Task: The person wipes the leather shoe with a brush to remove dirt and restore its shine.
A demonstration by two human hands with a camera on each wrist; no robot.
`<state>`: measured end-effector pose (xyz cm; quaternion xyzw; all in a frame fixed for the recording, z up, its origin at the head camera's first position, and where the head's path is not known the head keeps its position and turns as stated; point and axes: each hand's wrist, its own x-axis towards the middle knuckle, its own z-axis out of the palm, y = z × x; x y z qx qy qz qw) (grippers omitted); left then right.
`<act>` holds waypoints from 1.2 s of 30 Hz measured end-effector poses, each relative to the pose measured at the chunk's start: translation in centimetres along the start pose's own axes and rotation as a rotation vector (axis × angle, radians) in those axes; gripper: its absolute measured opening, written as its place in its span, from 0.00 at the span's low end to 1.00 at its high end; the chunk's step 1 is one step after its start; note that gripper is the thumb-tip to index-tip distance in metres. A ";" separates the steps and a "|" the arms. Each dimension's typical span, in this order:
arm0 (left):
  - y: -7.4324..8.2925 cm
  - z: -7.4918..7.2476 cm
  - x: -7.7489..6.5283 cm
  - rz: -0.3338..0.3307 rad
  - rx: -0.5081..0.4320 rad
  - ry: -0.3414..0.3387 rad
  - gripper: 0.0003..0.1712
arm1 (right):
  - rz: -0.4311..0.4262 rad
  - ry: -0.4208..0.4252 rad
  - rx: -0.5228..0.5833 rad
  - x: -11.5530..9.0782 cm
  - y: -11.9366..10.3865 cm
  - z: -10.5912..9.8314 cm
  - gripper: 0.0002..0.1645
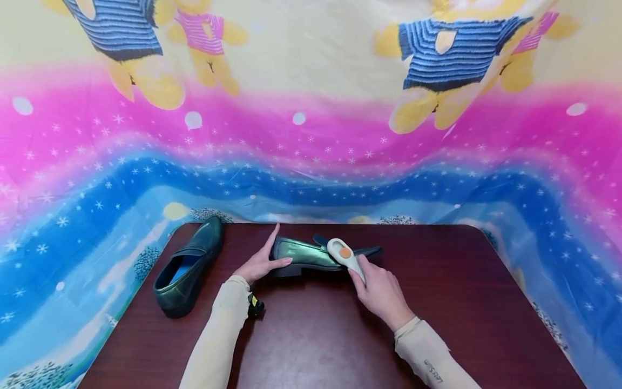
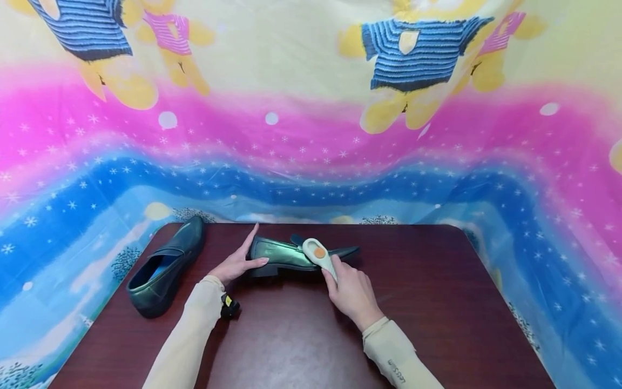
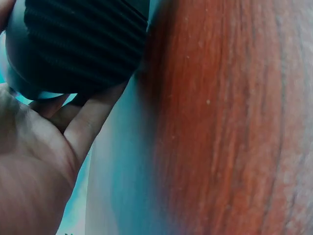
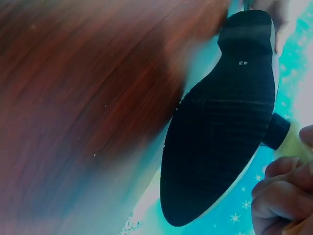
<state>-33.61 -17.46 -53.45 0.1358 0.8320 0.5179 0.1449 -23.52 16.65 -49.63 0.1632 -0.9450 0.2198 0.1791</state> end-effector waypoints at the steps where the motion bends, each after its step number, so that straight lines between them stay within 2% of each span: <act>1: -0.1 0.0 0.0 0.001 -0.002 0.001 0.63 | 0.000 0.007 -0.011 0.0 0.1 0.0 0.12; 4: -0.1 0.1 0.1 0.002 -0.007 0.010 0.62 | 0.030 0.015 -0.038 -0.3 1.3 -0.3 0.13; 10: -0.1 0.3 0.0 0.007 -0.009 0.003 0.61 | 0.168 0.028 -0.075 -1.1 5.2 -1.3 0.12; 14: 0.0 0.2 -0.2 0.000 -0.012 0.007 0.61 | 0.208 0.003 -0.051 -1.1 6.3 -1.7 0.13; 20: 0.2 0.2 -0.3 0.012 -0.008 -0.004 0.60 | 0.246 -0.021 0.034 -1.1 5.2 -1.7 0.18; 23: 0.2 0.3 -0.3 0.009 -0.009 -0.011 0.60 | 0.238 -0.031 0.079 -1.4 4.2 -1.5 0.19; 28: 0.2 0.2 -0.4 0.011 -0.016 0.002 0.60 | 0.144 -0.041 0.119 -1.2 1.4 -1.1 0.17; 31: 0.1 0.1 -0.4 0.017 -0.011 0.003 0.60 | 0.080 -0.049 0.105 -0.9 -0.1 -0.8 0.15; 36: 0.3 0.3 -0.3 0.035 0.005 -0.006 0.61 | 0.037 -0.043 0.048 -0.9 -0.3 -0.2 0.12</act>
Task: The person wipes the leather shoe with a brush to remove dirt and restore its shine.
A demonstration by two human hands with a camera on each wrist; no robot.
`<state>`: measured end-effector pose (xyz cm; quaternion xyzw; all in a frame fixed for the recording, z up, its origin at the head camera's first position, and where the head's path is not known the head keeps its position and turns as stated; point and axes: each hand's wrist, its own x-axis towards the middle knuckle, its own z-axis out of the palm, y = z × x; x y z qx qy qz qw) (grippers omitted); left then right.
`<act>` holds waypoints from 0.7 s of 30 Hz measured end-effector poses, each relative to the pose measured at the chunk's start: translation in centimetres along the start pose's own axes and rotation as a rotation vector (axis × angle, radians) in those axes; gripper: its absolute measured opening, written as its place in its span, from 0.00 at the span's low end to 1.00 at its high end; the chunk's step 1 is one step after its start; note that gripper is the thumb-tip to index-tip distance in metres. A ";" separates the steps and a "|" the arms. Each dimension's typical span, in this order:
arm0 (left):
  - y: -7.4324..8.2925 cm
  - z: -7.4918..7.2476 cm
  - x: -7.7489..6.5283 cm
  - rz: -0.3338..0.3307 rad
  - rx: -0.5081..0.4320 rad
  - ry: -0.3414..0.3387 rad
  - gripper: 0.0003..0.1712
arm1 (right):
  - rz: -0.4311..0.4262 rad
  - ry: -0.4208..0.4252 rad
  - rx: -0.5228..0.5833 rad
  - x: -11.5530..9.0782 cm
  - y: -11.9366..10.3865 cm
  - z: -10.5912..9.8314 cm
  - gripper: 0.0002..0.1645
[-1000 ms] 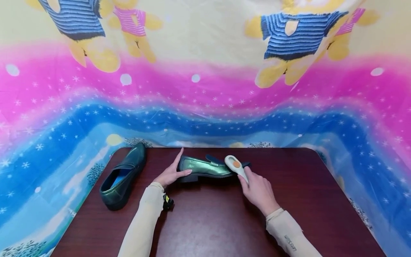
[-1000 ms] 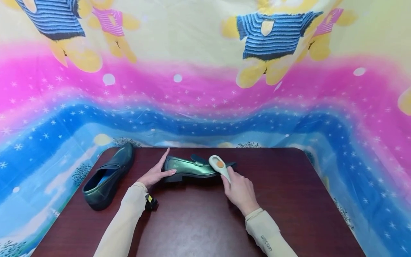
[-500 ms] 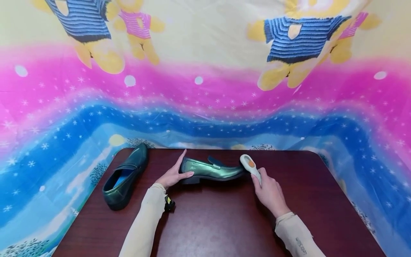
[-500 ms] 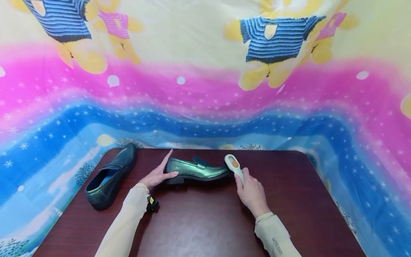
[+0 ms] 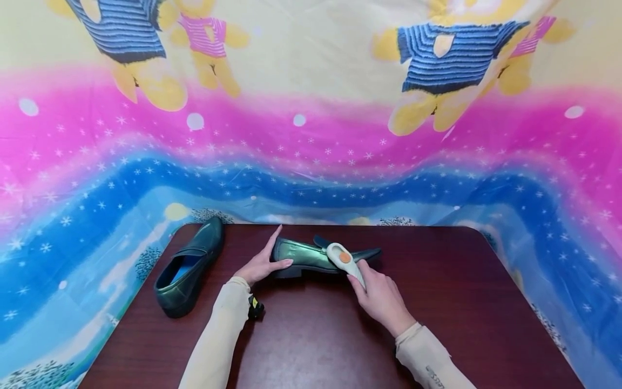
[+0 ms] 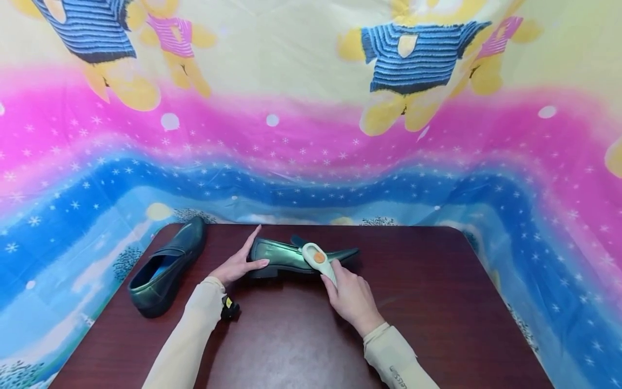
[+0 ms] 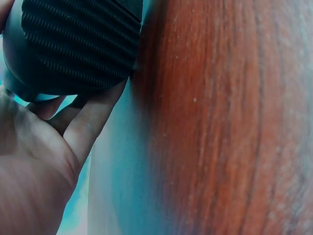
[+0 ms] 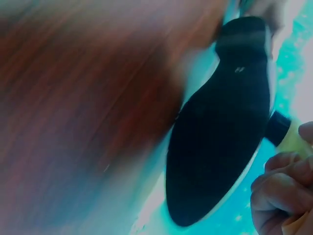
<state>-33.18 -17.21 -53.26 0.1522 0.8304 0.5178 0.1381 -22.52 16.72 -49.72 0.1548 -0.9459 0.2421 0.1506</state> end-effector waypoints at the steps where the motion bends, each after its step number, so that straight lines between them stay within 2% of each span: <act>1: 0.1 0.0 0.0 0.000 -0.001 0.001 0.61 | 0.001 0.006 -0.009 0.0 0.3 0.0 0.13; 9: 0.2 -0.1 0.1 -0.001 0.001 0.005 0.61 | 0.090 0.051 -0.056 -0.7 4.7 -1.1 0.12; 13: 0.2 -0.1 0.1 0.009 0.004 0.004 0.61 | 0.143 0.062 -0.058 -0.8 6.0 -1.6 0.13; 17: 0.2 0.1 -0.1 0.013 -0.007 0.009 0.61 | 0.170 0.043 -0.028 -0.4 5.5 -1.8 0.16; 21: 0.1 0.2 -0.2 0.005 -0.021 0.011 0.61 | 0.157 0.026 0.030 -0.2 3.2 -1.7 0.18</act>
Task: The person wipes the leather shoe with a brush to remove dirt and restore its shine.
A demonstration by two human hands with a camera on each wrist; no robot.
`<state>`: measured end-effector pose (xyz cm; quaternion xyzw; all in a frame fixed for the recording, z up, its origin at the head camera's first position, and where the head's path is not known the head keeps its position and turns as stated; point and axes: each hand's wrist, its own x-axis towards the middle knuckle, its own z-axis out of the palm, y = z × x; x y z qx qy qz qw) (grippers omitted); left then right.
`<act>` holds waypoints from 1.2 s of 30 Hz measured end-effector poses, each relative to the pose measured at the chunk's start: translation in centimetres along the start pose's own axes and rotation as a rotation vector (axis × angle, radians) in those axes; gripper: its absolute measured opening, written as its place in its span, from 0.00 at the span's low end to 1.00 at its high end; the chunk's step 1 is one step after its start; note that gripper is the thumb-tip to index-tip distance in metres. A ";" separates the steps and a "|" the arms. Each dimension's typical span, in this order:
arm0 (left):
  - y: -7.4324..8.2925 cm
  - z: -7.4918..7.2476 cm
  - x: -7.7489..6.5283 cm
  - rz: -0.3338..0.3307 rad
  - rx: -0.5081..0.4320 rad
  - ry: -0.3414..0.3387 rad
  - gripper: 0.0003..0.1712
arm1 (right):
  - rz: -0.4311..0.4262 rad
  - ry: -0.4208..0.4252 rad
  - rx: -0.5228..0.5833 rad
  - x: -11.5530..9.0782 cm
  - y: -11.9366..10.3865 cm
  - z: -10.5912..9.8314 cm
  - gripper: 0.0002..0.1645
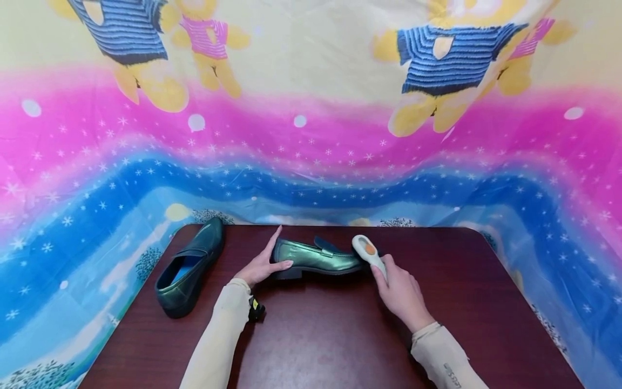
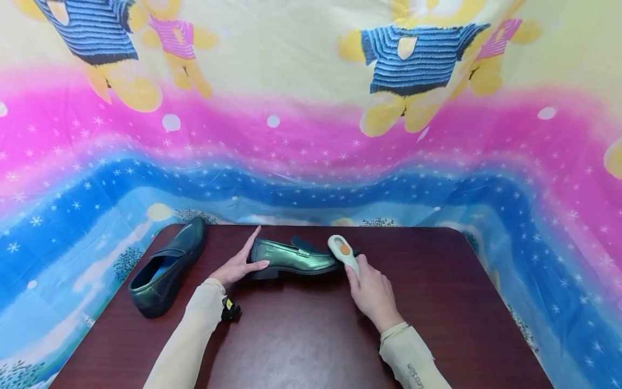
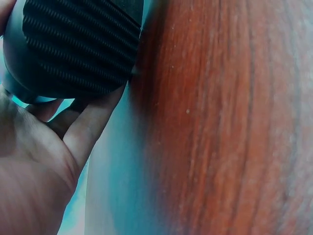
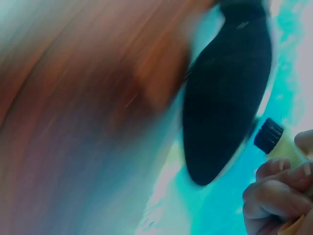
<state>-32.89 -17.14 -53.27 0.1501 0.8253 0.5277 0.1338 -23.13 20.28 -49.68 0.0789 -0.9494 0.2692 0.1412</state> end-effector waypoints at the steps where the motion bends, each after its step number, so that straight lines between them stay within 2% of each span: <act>1: -0.1 0.0 0.0 -0.002 -0.001 0.000 0.61 | -0.009 -0.010 0.016 -0.1 -0.7 0.0 0.18; 5: -0.2 0.2 0.1 -0.007 0.000 0.002 0.61 | -0.046 -0.051 0.054 -0.1 -3.2 0.6 0.15; 10: -0.5 0.2 -0.1 -0.014 -0.003 0.002 0.61 | -0.081 -0.092 0.039 0.1 -4.1 2.1 0.13; 16: -0.4 0.2 0.0 -0.015 -0.021 -0.001 0.62 | -0.069 -0.019 0.001 0.1 -1.6 1.7 0.13; 20: -0.4 0.1 0.1 -0.014 -0.014 -0.003 0.62 | -0.010 0.023 -0.021 0.0 1.0 0.7 0.14; 23: -0.4 -0.1 0.0 -0.016 -0.007 0.000 0.61 | 0.047 0.023 -0.030 0.1 2.4 0.1 0.14; 26: -0.5 -0.1 0.0 -0.012 -0.008 0.000 0.60 | 0.075 0.007 -0.017 0.4 2.7 -0.3 0.16; 30: -0.4 0.0 0.1 -0.001 -0.018 -0.007 0.61 | 0.056 -0.011 0.042 0.3 1.7 -0.2 0.18; 36: -0.4 0.0 0.3 0.005 -0.031 -0.007 0.62 | -0.074 -0.067 0.117 -0.5 -0.8 0.5 0.17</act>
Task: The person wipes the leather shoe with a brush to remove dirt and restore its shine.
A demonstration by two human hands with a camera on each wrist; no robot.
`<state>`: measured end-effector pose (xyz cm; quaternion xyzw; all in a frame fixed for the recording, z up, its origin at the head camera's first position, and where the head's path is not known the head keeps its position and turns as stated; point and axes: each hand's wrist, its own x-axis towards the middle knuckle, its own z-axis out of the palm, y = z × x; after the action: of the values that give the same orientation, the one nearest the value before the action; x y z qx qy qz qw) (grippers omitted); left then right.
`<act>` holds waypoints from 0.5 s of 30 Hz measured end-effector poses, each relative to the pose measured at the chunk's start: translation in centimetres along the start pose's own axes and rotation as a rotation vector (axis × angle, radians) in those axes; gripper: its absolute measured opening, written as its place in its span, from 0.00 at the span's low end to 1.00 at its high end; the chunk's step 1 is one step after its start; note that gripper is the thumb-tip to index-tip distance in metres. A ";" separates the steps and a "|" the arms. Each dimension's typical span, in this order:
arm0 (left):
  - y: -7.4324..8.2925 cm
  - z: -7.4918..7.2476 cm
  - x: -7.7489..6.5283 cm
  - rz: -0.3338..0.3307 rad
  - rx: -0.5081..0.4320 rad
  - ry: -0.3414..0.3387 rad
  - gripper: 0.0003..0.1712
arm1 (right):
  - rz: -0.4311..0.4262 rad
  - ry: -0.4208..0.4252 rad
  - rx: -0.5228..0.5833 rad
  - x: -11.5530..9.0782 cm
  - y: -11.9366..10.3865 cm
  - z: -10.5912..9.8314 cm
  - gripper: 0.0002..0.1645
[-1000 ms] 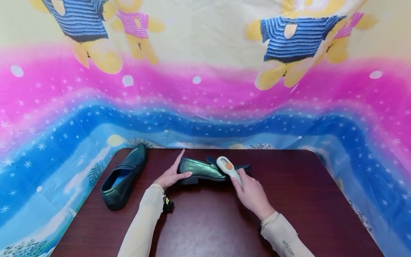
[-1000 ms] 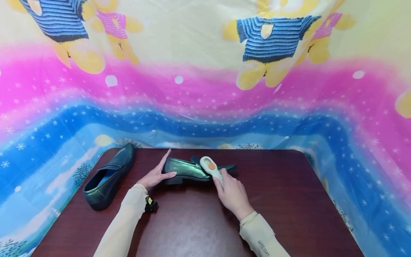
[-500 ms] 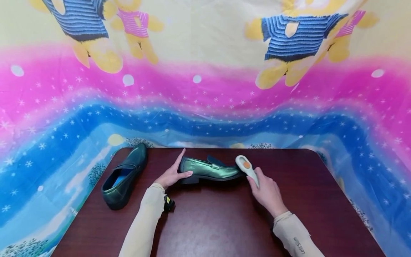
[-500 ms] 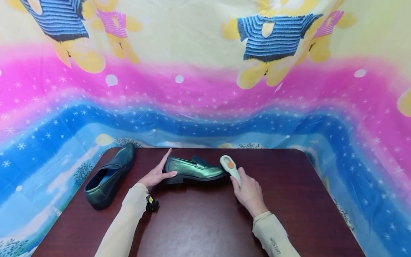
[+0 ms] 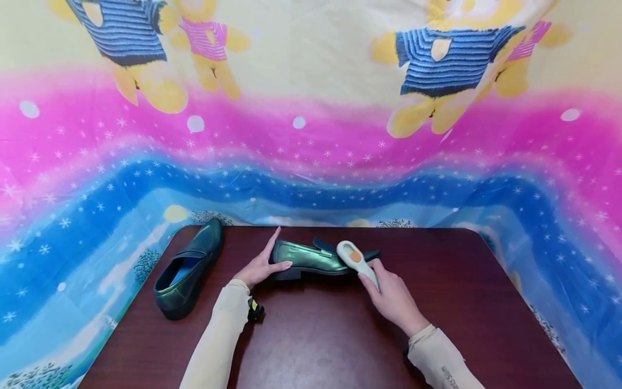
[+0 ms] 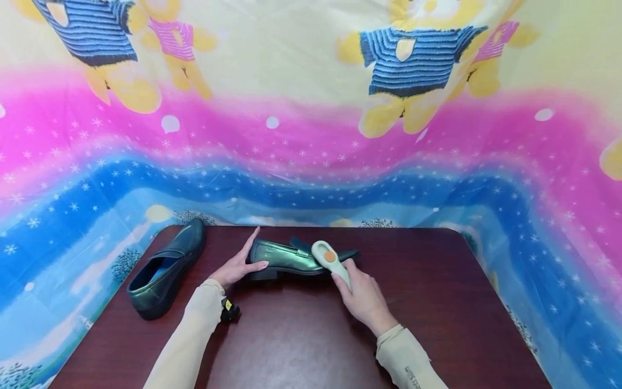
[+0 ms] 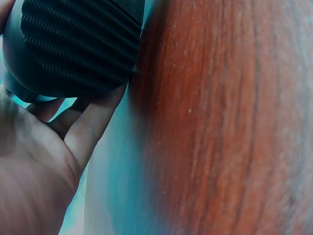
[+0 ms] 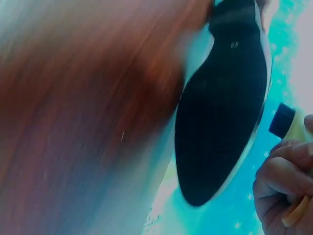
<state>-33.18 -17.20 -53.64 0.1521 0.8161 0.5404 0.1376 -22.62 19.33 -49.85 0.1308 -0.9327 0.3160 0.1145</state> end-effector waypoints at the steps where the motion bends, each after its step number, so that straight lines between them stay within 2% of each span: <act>1: 0.0 0.0 0.0 -0.002 -0.004 0.001 0.61 | -0.022 -0.008 -0.010 -0.1 -0.2 0.2 0.16; 4: 0.2 0.0 -0.1 -0.003 -0.005 0.000 0.61 | -0.067 0.001 -0.073 -0.3 -0.2 0.7 0.14; 7: 0.3 0.0 -0.1 -0.002 0.005 0.002 0.60 | -0.077 0.039 -0.153 -0.3 0.8 0.7 0.13; 10: 0.2 0.0 0.0 0.003 0.015 0.012 0.61 | -0.037 0.070 -0.166 -0.1 2.4 0.2 0.13; 15: -0.1 0.1 -0.1 0.003 0.023 0.009 0.61 | 0.082 0.075 -0.149 0.0 4.9 -1.0 0.15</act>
<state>-33.05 -17.24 -53.74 0.1523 0.8226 0.5320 0.1312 -24.04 23.70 -51.87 0.0715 -0.9532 0.2549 0.1459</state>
